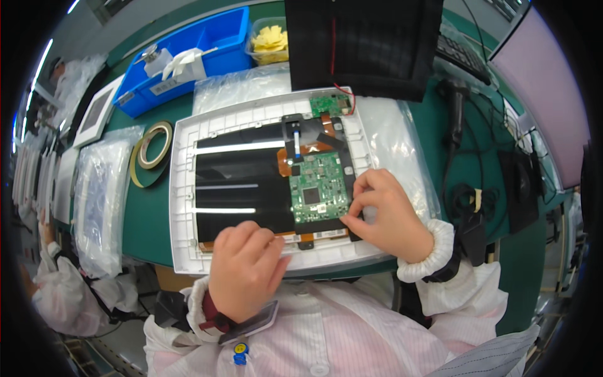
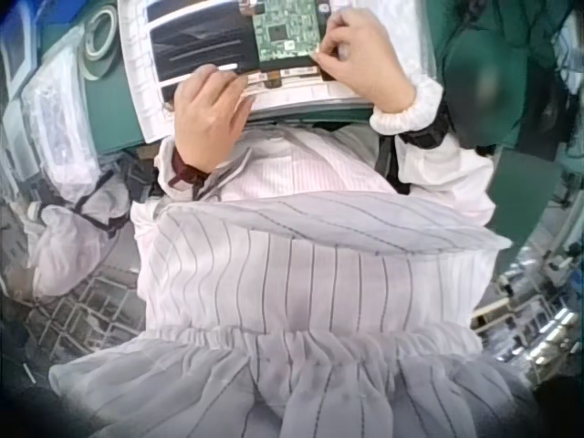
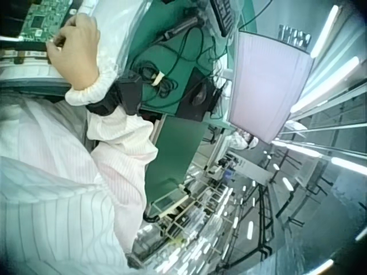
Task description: The person picks up a black panel and sets it aside, then peels the backing off a black adhesive strip and applies it to a circuit board. They repeat this process with a second black strip, pressing it onto the other side of the circuit board to secure the assembly.
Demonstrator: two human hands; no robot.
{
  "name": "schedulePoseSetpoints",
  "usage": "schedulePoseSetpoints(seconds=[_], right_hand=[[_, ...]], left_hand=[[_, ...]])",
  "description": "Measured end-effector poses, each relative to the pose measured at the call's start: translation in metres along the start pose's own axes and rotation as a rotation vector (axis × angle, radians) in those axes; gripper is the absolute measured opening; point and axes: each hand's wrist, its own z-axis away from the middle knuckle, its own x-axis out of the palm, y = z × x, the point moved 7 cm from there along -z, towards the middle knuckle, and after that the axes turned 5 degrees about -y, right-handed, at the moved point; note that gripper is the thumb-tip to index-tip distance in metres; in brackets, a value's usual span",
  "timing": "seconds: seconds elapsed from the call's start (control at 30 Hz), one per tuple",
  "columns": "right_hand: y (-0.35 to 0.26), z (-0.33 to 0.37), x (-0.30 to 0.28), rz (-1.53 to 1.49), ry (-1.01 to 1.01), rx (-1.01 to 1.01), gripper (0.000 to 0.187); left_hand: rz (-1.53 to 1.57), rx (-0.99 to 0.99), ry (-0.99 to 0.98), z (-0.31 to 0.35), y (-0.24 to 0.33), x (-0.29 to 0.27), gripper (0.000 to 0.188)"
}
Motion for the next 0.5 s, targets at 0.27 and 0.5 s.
schedulePoseSetpoints(seconds=[0.27, 0.5], right_hand=[[-0.001, -0.001, 0.001, -0.017, -0.022, 0.014, 0.013], [-0.007, 0.0, 0.003, 0.063, -0.03, 0.013, 0.011]], left_hand=[[-0.017, 0.163, -0.062, 0.002, 0.018, 0.029, 0.046], [0.039, 0.17, -0.12, -0.004, 0.02, 0.038, 0.053]])
